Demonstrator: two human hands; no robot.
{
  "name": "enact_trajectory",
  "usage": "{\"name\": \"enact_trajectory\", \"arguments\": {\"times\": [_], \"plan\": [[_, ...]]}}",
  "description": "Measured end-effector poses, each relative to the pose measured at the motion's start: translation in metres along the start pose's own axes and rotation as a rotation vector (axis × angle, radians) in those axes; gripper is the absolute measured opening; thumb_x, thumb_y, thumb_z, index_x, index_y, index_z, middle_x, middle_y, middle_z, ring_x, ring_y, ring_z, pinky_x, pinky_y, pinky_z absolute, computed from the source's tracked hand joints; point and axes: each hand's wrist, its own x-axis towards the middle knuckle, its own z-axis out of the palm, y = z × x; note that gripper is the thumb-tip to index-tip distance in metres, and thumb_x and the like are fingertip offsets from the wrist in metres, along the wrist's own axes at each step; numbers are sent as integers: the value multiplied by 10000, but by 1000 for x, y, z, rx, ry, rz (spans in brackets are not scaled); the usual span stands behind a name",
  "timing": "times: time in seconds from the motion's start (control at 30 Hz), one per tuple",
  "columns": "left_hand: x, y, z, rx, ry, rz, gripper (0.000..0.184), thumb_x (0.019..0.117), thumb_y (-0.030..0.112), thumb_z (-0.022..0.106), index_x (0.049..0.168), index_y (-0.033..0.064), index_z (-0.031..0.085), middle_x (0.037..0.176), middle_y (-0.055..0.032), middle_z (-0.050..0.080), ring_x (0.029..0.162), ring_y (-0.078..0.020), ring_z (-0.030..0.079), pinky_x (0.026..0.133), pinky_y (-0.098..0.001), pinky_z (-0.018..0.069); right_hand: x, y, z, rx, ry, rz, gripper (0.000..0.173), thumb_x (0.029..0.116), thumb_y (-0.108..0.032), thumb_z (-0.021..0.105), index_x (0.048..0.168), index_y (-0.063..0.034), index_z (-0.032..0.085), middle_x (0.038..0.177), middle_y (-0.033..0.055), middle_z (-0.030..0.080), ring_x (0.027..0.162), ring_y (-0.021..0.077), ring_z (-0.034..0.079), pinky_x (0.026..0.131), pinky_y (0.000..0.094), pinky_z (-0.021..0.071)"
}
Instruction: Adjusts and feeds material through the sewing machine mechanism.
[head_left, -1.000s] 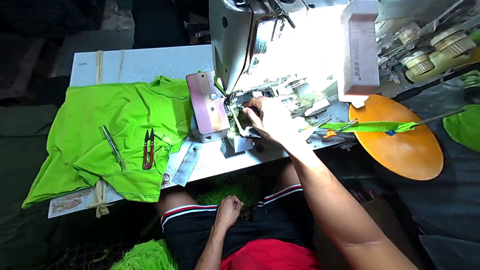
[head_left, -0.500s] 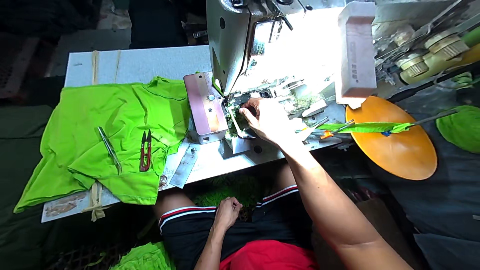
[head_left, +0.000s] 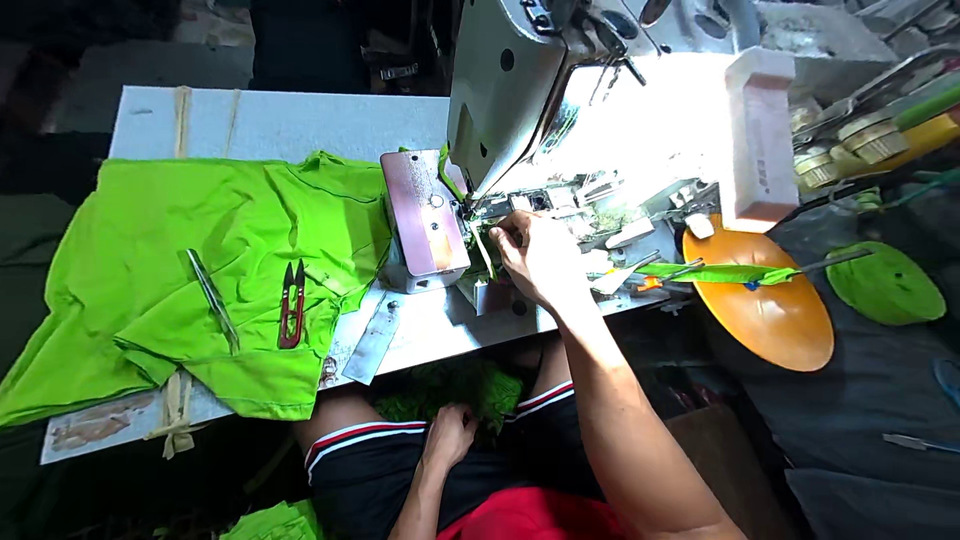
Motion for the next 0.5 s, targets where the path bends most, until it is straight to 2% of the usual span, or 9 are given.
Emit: {"name": "enact_trajectory", "arguments": {"times": [0.23, 0.37, 0.5], "plan": [[2, -1, -3, -17, -20, 8, 321, 1008, 352, 575, 1139, 106, 733, 1165, -111, 713, 1129, -248, 677, 1011, -483, 531, 1, 2, 3, 45, -6, 27, 279, 1067, -328, 545, 1071, -100, 705, 973, 142, 706, 917, 338, 698, 743, 575, 542], [4, -3, -3, -20, -32, 6, 336, 1011, 369, 575, 1138, 101, 734, 1178, -110, 710, 1141, -249, 672, 1020, -484, 526, -6, 4, 5, 84, 11, 30, 290, 1064, -381, 549, 1034, -129, 687, 894, 117, 679, 782, 309, 677, 644, 544, 539], [4, -3, -2, -19, -33, 11, 334, 1011, 376, 574, 1130, 110, 736, 1174, -107, 705, 1137, -248, 669, 1015, -478, 528, -6, 6, 5, 100, 12, 17, 266, 1062, -358, 560, 1045, -128, 694, 887, 101, 684, 767, 285, 677, 648, 531, 541]]}}
